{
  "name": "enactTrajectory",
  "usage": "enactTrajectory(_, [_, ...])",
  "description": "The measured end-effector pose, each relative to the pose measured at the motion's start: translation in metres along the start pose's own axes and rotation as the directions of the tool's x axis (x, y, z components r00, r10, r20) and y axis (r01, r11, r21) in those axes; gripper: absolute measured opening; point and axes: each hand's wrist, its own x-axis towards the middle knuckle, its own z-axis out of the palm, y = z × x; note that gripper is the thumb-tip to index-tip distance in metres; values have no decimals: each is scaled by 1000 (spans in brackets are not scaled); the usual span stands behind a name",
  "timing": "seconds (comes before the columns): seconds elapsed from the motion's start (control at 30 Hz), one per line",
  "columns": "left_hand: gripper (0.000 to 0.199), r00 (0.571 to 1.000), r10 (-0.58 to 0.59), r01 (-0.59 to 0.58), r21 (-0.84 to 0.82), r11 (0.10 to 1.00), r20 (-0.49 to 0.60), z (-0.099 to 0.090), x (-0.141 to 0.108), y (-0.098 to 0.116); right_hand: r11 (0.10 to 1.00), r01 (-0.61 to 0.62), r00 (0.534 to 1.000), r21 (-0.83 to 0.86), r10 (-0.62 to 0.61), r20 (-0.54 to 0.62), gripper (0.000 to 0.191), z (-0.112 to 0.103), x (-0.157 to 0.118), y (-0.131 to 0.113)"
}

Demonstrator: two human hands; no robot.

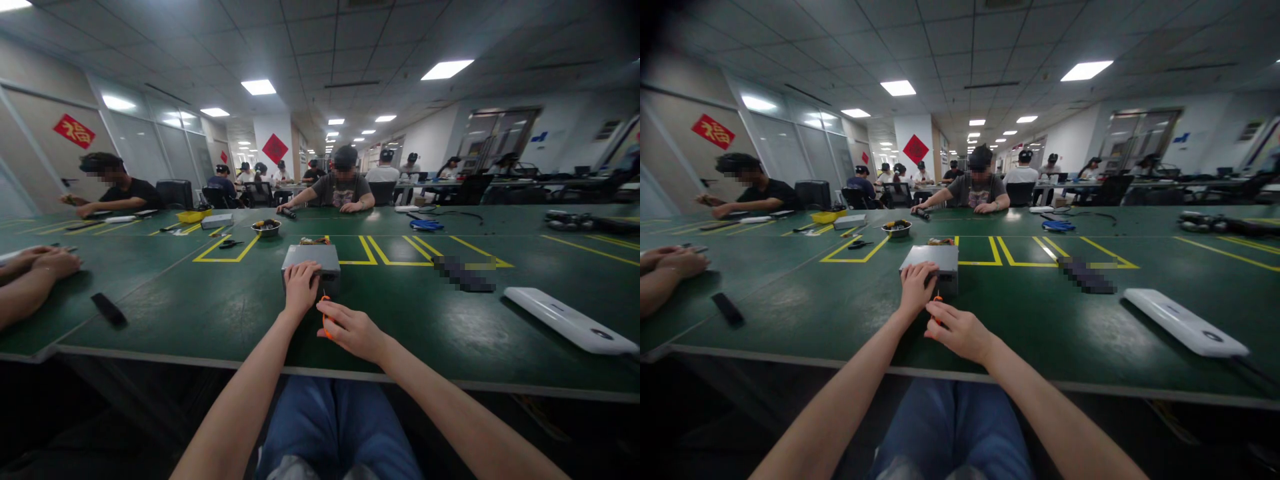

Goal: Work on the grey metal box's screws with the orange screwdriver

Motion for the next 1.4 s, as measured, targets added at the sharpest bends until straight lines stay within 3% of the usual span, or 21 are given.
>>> enactTrajectory(0.23, [25, 1000, 2, -2, -5, 1000, 0, 0, 1, -1, 999, 19, 995, 35, -22, 98, 35, -4, 2, -3])
enactTrajectory(0.47, [25, 999, 19, -20, -17, 1000, -26, 0, 0, -1, 999, 9, 999, 30, -8, -34, 20, -1, 2, -3])
enactTrajectory(0.7, [25, 1000, 10, -10, -7, 1000, -18, 1, 0, -2, 1000, 9, 998, 29, -11, 68, 27, -4, 2, -4])
enactTrajectory(1.0, [25, 1000, 16, -16, -14, 1000, -15, -1, 0, 0, 1000, -17, 1000, 4, 17, -16, 17, 0, 1, -3])
enactTrajectory(1.2, [25, 1000, 6, -6, -2, 1000, -3, 1, 0, -1, 999, 4, 996, 51, -8, 90, 28, -7, 4, -4])
enactTrajectory(1.4, [25, 1000, -2, 1, 17, 1000, 6, 0, 0, 0, 1000, -6, 1000, 13, 6, -10, 17, -4, 3, -3])
